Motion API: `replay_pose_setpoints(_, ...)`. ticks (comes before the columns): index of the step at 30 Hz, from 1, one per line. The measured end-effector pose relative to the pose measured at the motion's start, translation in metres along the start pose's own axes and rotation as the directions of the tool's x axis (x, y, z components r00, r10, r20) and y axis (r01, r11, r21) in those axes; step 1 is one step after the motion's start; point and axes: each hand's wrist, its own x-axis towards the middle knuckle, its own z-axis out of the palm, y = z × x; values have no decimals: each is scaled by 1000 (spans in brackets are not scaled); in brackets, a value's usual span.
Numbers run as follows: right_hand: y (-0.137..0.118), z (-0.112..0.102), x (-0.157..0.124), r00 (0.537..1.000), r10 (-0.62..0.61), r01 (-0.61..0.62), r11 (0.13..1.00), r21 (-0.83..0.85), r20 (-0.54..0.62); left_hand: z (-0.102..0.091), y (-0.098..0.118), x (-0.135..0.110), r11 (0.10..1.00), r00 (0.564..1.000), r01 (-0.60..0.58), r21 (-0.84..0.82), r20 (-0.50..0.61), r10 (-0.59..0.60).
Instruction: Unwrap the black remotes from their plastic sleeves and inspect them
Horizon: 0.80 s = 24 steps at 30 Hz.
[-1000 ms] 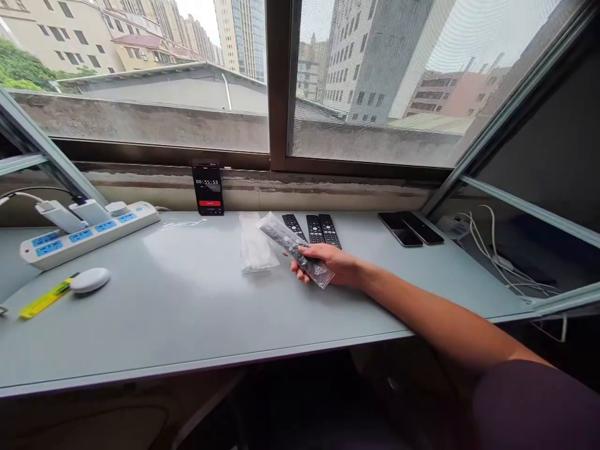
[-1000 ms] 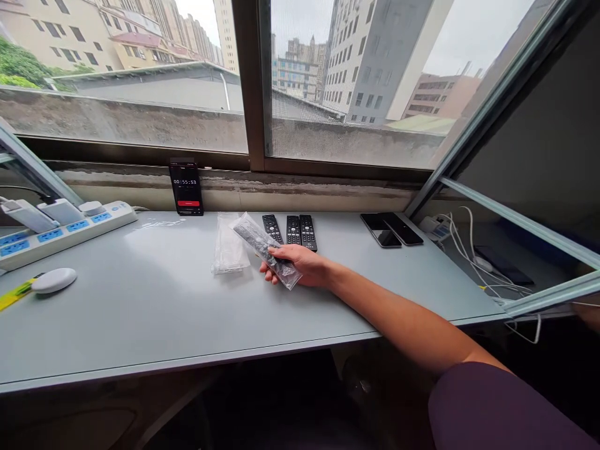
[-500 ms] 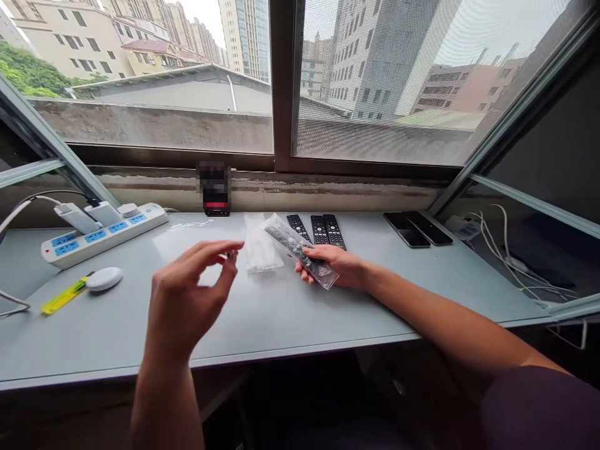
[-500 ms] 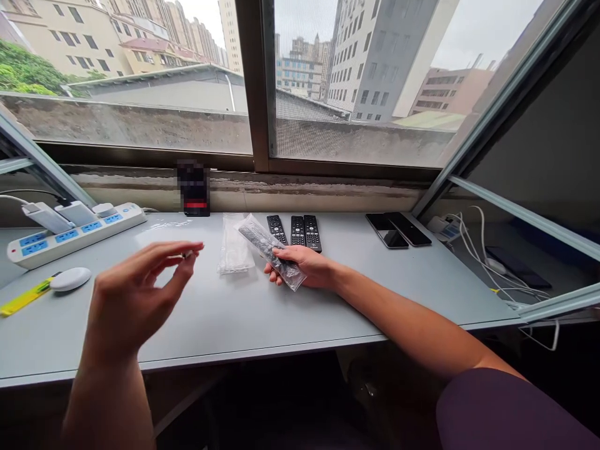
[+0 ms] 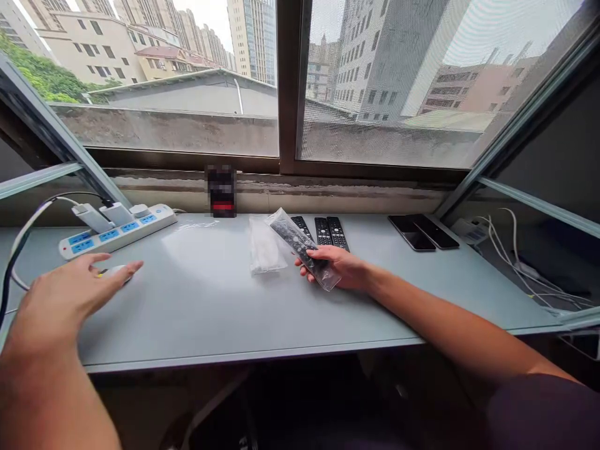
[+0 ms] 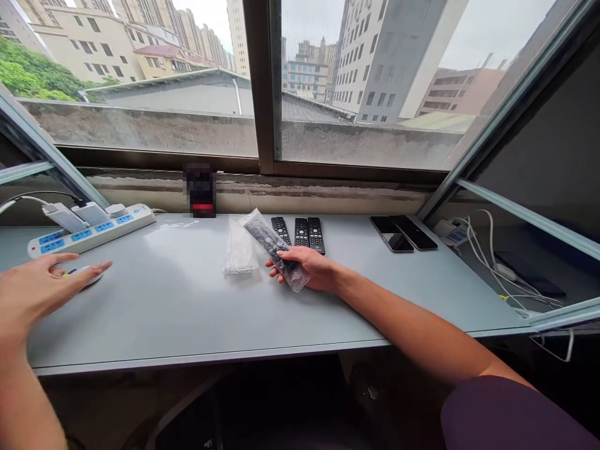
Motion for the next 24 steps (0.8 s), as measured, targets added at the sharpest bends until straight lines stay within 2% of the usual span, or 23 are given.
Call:
replay_pose_setpoints(2,2,-1,1,1000,-22,22,1000,18,-12,3,-9,0,999,996,-41,18,81,39)
replay_pose_setpoints(4,3,-2,2,1000,-25,25,999,22,-7,7,-14,1,998,994,-63,26,95,60)
replay_pose_setpoints(8,4,-4,3,1000,-24,24,999,24,13,19,-19,0,991,991,-129,-20,-29,128)
replay_pose_setpoints(13,3,-4,4,1000,-15,15,1000,26,5,31,-15,-11,970,961,-228,-78,-180,212)
replay_pose_setpoints(16,3,-4,5,1000,-1,1,1000,26,0,33,-5,-20,958,949,-279,-65,-169,265)
replay_pose_setpoints(20,2,-2,4,1000,8,-7,1000,26,-18,33,7,-30,914,911,-393,-101,-178,372)
replay_pose_setpoints(22,2,-1,3,1000,10,-10,1000,19,-23,32,9,-31,915,931,-356,-189,-157,330)
replay_pose_setpoints(24,1,0,2,1000,13,-13,1000,16,-22,29,10,-30,930,972,-233,-285,-43,230)
